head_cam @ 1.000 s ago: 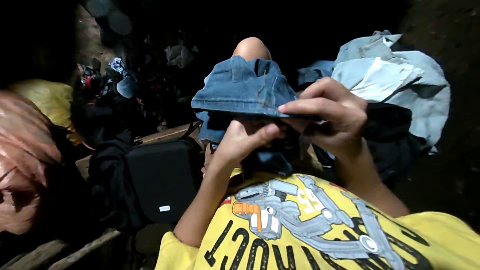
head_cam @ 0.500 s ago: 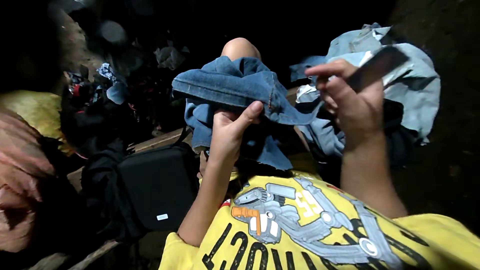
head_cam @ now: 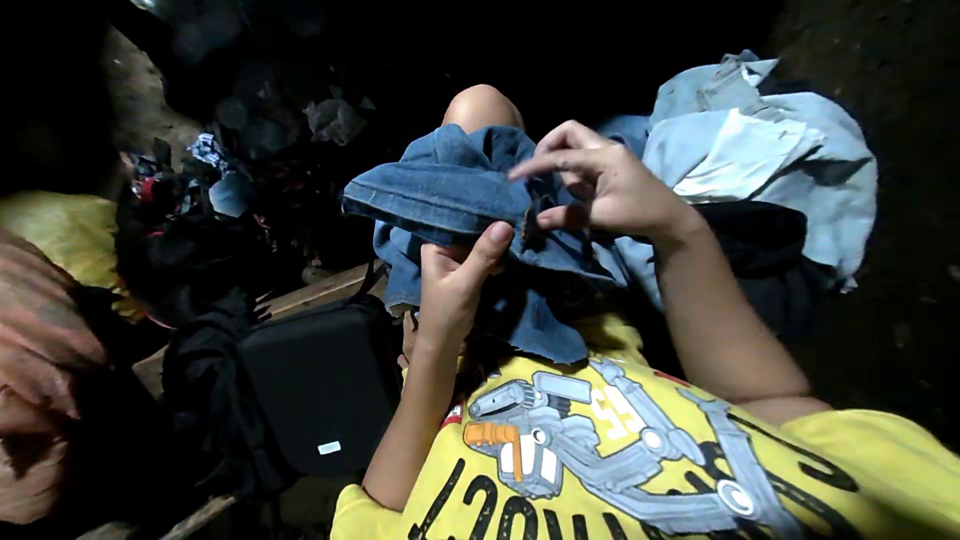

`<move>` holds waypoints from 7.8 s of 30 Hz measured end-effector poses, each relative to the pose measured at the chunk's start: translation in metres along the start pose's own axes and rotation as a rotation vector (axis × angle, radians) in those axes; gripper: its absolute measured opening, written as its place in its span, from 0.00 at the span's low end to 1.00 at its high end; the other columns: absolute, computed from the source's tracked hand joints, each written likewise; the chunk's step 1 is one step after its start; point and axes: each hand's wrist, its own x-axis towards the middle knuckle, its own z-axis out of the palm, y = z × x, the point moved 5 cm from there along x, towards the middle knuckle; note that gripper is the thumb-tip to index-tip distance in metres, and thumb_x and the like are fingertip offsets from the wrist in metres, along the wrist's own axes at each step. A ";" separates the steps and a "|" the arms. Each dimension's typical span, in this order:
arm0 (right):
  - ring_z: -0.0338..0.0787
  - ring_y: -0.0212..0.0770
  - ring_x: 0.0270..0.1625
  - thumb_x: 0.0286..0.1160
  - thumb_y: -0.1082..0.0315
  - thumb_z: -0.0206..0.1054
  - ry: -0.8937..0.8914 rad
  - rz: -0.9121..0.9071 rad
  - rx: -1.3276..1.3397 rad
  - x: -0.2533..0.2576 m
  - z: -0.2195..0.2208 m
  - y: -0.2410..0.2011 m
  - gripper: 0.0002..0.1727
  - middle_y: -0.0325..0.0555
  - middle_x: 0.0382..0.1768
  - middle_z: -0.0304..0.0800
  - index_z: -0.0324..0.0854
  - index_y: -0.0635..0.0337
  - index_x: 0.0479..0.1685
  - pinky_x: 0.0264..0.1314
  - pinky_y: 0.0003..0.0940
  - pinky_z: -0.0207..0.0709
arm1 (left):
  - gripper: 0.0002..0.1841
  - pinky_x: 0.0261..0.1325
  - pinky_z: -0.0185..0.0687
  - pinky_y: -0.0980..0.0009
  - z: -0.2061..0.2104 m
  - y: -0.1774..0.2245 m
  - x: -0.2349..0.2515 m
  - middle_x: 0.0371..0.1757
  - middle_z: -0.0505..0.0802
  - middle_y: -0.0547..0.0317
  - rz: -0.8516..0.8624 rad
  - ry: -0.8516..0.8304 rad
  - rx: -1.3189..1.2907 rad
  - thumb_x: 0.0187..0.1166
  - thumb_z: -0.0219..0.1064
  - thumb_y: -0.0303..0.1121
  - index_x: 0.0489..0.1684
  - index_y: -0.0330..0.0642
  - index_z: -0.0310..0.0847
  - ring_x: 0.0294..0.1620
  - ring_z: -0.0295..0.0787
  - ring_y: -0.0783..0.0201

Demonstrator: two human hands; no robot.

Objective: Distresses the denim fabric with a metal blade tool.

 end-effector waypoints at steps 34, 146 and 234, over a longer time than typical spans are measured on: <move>0.86 0.38 0.36 0.90 0.53 0.55 0.255 0.030 -0.375 -0.057 0.036 -0.034 0.25 0.46 0.40 0.86 0.78 0.52 0.79 0.33 0.35 0.79 | 0.11 0.38 0.90 0.79 0.009 -0.011 0.009 0.27 0.94 0.66 -0.094 0.033 0.080 0.84 0.61 0.23 0.34 0.43 0.89 0.26 0.90 0.77; 0.88 0.46 0.42 0.88 0.62 0.60 0.588 0.231 -0.451 -0.074 0.002 0.022 0.19 0.56 0.44 0.89 0.87 0.52 0.70 0.47 0.44 0.79 | 0.06 0.50 0.95 0.69 0.001 -0.016 0.001 0.40 0.97 0.64 -0.002 0.234 0.060 0.81 0.67 0.23 0.48 0.45 0.84 0.39 0.97 0.68; 0.86 0.32 0.48 0.63 0.56 0.78 0.170 -0.249 -0.345 -0.001 0.017 -0.059 0.20 0.46 0.50 0.86 0.92 0.59 0.51 0.46 0.25 0.81 | 0.12 0.39 0.93 0.75 -0.021 0.002 -0.014 0.39 0.97 0.55 -0.230 0.365 -0.222 0.92 0.51 0.30 0.47 0.41 0.83 0.34 0.97 0.68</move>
